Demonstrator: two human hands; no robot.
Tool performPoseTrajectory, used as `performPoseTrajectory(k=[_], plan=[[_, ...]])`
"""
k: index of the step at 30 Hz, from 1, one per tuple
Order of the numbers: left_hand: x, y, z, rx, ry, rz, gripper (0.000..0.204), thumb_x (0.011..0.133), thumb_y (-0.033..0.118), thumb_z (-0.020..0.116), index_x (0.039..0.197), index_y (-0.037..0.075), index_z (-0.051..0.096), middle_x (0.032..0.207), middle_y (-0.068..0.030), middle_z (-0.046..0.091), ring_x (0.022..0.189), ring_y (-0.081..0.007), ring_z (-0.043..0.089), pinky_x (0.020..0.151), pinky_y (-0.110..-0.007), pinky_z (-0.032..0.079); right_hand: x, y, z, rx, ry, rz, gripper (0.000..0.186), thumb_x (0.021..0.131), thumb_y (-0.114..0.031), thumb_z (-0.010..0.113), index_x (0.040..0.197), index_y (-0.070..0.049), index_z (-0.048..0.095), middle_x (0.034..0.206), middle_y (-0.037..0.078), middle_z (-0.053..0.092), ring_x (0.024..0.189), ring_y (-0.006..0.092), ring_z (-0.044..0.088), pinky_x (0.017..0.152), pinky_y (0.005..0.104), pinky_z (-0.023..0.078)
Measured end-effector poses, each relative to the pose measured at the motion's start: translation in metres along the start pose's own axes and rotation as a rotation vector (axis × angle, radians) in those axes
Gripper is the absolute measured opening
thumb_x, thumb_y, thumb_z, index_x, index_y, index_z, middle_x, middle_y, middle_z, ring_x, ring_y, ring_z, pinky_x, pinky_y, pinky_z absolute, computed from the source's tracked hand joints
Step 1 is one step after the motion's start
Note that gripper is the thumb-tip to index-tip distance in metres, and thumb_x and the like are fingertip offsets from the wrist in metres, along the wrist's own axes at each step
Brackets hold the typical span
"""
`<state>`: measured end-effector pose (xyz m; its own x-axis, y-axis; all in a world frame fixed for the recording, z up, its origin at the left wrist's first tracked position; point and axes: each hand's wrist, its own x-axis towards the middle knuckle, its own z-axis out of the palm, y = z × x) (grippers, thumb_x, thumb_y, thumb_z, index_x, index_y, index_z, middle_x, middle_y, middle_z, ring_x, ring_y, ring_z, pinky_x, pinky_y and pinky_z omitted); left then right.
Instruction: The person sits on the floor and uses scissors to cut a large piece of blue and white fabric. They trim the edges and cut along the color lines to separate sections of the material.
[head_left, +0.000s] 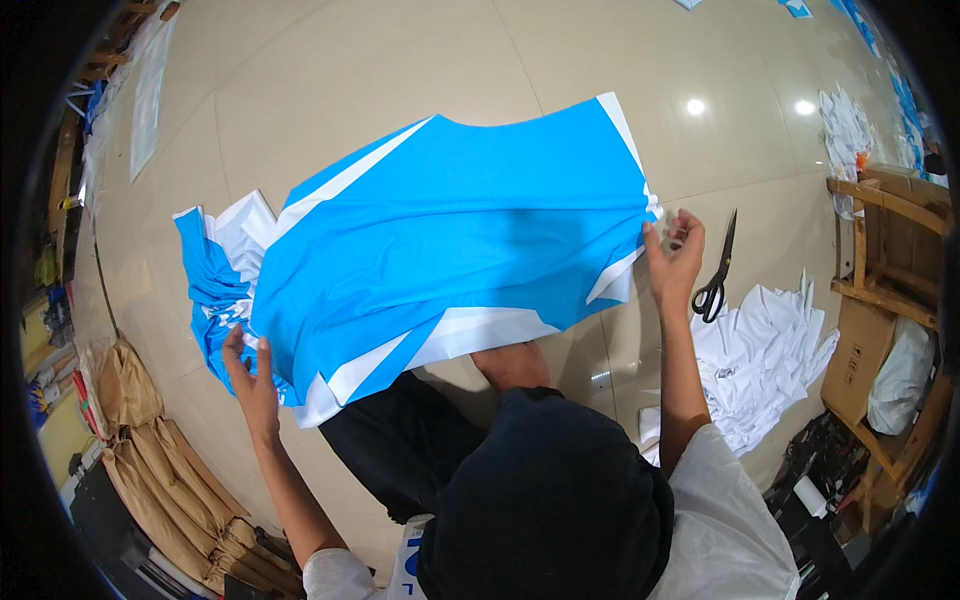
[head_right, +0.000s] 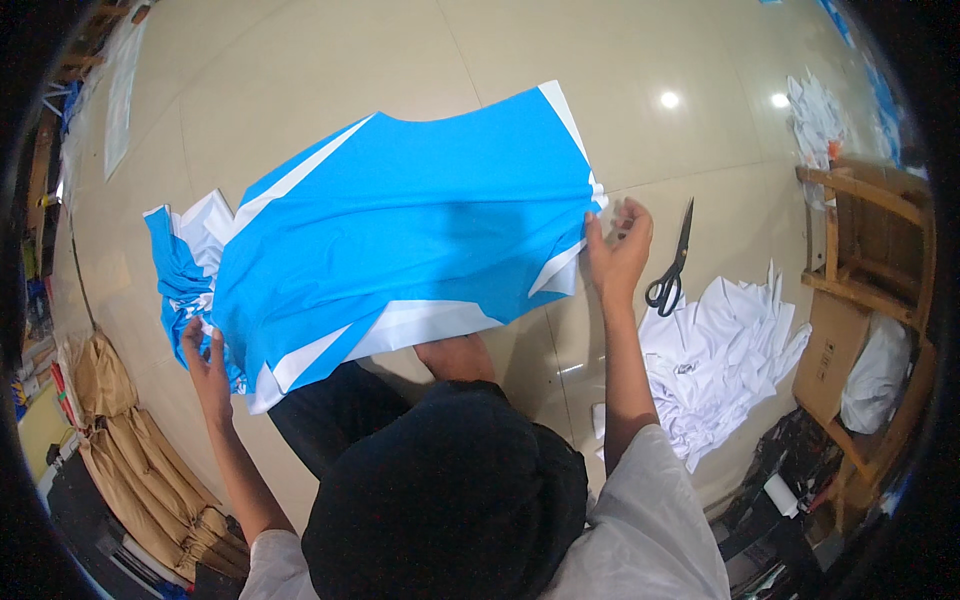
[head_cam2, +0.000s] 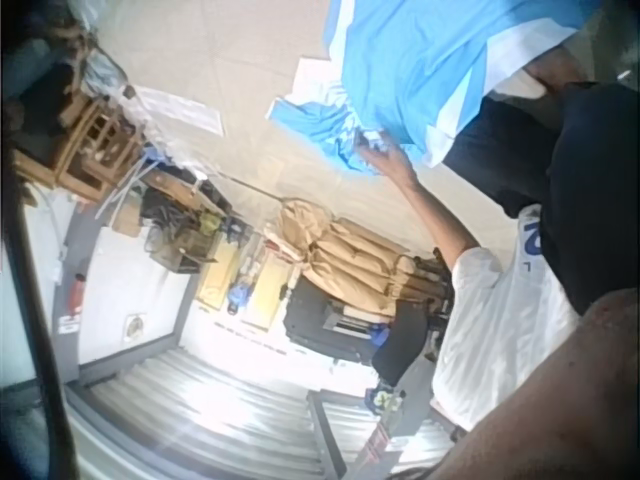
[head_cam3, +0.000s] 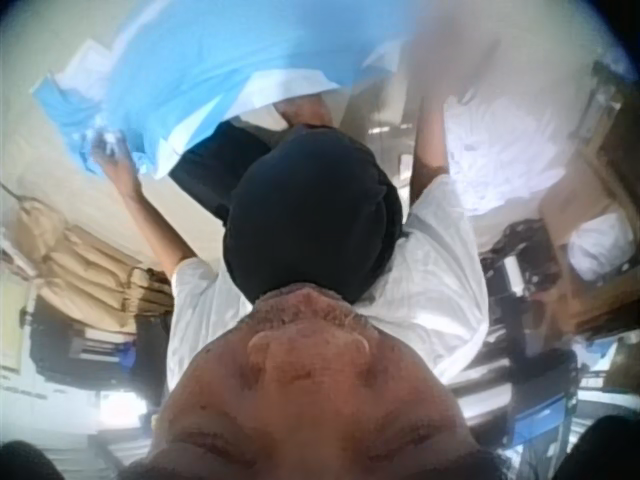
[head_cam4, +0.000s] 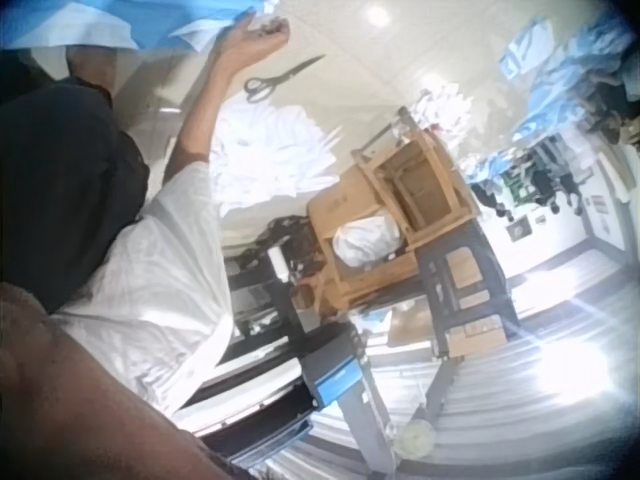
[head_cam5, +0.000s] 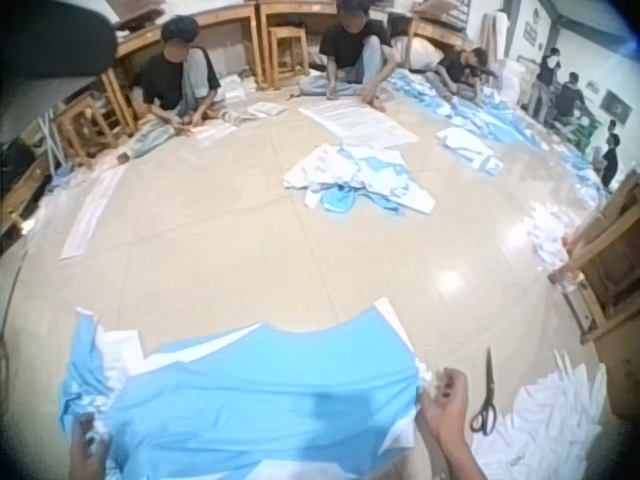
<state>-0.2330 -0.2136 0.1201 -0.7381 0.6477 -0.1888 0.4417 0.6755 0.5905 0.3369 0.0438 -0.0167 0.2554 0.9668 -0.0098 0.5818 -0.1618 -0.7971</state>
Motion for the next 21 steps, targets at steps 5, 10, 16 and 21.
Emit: performPoseTrajectory(k=[5,10,16,21], plan=[[-0.053,0.080,0.001,0.045,-0.430,0.365,0.041,0.096,0.024,0.083,0.131,0.005,0.072,0.138,-0.0154,0.061,0.135,-0.0316,0.057,0.116,-0.046,0.045,-0.065,-0.017,-0.023,-0.156,-0.468,-0.454,0.046,0.081,0.004,0.086,0.123,-0.009,0.077,0.115,0.011,0.067,0.102,0.0296,0.067,0.090,0.0387,0.057],[-0.070,0.065,-0.001,0.158,-0.328,0.354,0.017,0.095,0.014,0.083,0.106,0.003,0.076,0.122,-0.0143,0.066,0.125,-0.0323,0.062,0.108,-0.044,0.049,-0.072,-0.004,-0.040,-0.161,-0.651,-0.418,0.043,0.082,0.012,0.077,0.120,-0.007,0.079,0.113,0.012,0.069,0.098,0.0345,0.067,0.090,0.0420,0.058],[-0.080,0.052,-0.007,0.000,-0.201,0.372,0.008,0.104,0.007,0.073,0.103,-0.001,0.069,0.111,-0.0151,0.071,0.116,-0.0316,0.069,0.103,-0.043,0.052,-0.062,0.017,-0.073,0.053,-0.604,-0.215,0.028,0.092,0.008,0.072,0.118,-0.001,0.078,0.101,0.014,0.070,0.091,0.0279,0.069,0.088,0.0343,0.054],[-0.078,0.015,-0.032,-0.107,0.125,0.284,0.016,0.115,0.012,0.061,0.105,0.000,0.063,0.100,-0.0074,0.064,0.095,-0.0178,0.063,0.094,-0.036,0.052,-0.028,0.019,-0.116,0.372,-0.255,0.136,0.011,0.111,-0.008,0.066,0.121,-0.006,0.069,0.124,0.006,0.069,0.112,0.0156,0.063,0.101,0.0307,0.050]])
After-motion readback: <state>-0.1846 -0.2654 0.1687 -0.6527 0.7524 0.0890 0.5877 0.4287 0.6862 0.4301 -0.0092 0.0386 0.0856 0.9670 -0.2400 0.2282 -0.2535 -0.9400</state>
